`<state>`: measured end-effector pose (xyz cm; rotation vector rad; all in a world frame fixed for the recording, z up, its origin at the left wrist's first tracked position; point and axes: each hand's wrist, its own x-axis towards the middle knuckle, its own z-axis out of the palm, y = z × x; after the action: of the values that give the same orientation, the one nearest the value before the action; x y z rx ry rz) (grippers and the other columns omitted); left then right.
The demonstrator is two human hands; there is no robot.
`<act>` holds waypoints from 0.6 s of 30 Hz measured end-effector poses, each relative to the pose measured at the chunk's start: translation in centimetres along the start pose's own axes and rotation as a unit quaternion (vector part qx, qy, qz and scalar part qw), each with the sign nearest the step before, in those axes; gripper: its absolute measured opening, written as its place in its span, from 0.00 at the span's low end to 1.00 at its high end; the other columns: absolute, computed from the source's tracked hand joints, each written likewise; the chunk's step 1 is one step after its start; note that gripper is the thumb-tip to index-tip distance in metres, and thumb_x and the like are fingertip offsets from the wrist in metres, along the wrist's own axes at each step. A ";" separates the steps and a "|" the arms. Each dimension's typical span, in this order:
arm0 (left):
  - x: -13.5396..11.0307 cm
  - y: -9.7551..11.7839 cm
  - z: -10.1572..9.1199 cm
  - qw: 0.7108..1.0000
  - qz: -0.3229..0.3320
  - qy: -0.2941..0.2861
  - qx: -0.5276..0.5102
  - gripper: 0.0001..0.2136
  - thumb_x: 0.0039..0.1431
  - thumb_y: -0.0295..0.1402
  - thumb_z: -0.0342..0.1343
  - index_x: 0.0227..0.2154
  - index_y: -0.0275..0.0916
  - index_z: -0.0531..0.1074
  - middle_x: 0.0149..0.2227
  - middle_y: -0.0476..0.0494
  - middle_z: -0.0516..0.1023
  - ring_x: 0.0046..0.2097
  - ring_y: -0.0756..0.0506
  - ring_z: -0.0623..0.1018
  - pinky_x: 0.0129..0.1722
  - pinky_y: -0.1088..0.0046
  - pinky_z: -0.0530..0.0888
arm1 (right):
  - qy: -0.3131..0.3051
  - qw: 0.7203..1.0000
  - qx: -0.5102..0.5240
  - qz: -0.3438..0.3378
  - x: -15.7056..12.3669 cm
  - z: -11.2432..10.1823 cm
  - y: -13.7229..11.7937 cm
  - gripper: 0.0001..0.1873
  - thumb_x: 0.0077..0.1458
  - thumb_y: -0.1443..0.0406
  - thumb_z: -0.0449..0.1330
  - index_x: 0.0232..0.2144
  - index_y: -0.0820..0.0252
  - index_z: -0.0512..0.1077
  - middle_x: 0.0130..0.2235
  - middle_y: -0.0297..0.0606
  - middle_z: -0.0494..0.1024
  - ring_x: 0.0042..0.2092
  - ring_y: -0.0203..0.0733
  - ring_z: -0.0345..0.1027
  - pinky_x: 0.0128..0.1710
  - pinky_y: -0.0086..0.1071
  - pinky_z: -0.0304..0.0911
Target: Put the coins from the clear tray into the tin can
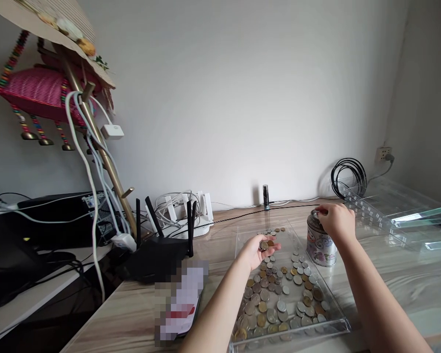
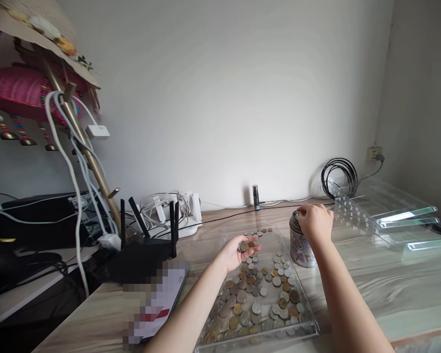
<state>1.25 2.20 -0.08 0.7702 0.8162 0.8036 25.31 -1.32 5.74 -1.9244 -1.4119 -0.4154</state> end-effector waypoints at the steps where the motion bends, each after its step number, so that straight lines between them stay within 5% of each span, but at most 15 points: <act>1: 0.0 0.0 0.0 1.000 -0.002 0.001 -0.001 0.08 0.50 0.24 0.47 0.33 0.26 0.67 0.34 0.30 0.74 0.37 0.44 0.76 0.28 0.81 0.73 | -0.019 1.000 0.006 0.006 0.1 0.1 0.2 0.12 0.40 0.62 0.52 0.28 0.52 0.73 0.29 0.36 0.74 0.37 0.44 0.61 0.36 0.36 0.49; 8: 0.0 -0.1 0.0 1.000 0.017 0.006 0.003 0.09 0.49 0.23 0.46 0.33 0.26 0.67 0.33 0.31 0.74 0.36 0.45 0.76 0.27 0.80 0.74 | -0.078 0.997 -0.005 0.008 2.3 -0.3 2.9 0.15 0.36 0.55 0.55 0.28 0.52 0.74 0.28 0.37 0.74 0.34 0.44 0.64 0.31 0.33 0.52; 14: 0.0 0.0 0.0 1.000 0.021 0.008 -0.003 0.09 0.48 0.23 0.45 0.33 0.27 0.67 0.31 0.33 0.75 0.35 0.45 0.76 0.26 0.80 0.73 | -0.262 0.962 -0.056 -0.054 4.9 -1.7 2.4 0.09 0.30 0.60 0.59 0.21 0.52 0.74 0.25 0.35 0.74 0.28 0.38 0.65 0.25 0.29 0.53; 18: -0.3 0.2 0.4 1.000 0.012 0.017 0.000 0.10 0.48 0.22 0.44 0.33 0.27 0.67 0.30 0.33 0.75 0.34 0.44 0.76 0.25 0.80 0.73 | -0.316 0.943 -0.094 -0.055 6.0 -2.0 1.6 0.07 0.28 0.63 0.61 0.18 0.54 0.73 0.24 0.35 0.74 0.27 0.39 0.65 0.25 0.29 0.54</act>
<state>1.37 1.96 0.36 0.7690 0.8384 0.8400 29.24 1.26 10.33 -2.2559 -1.9477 0.0383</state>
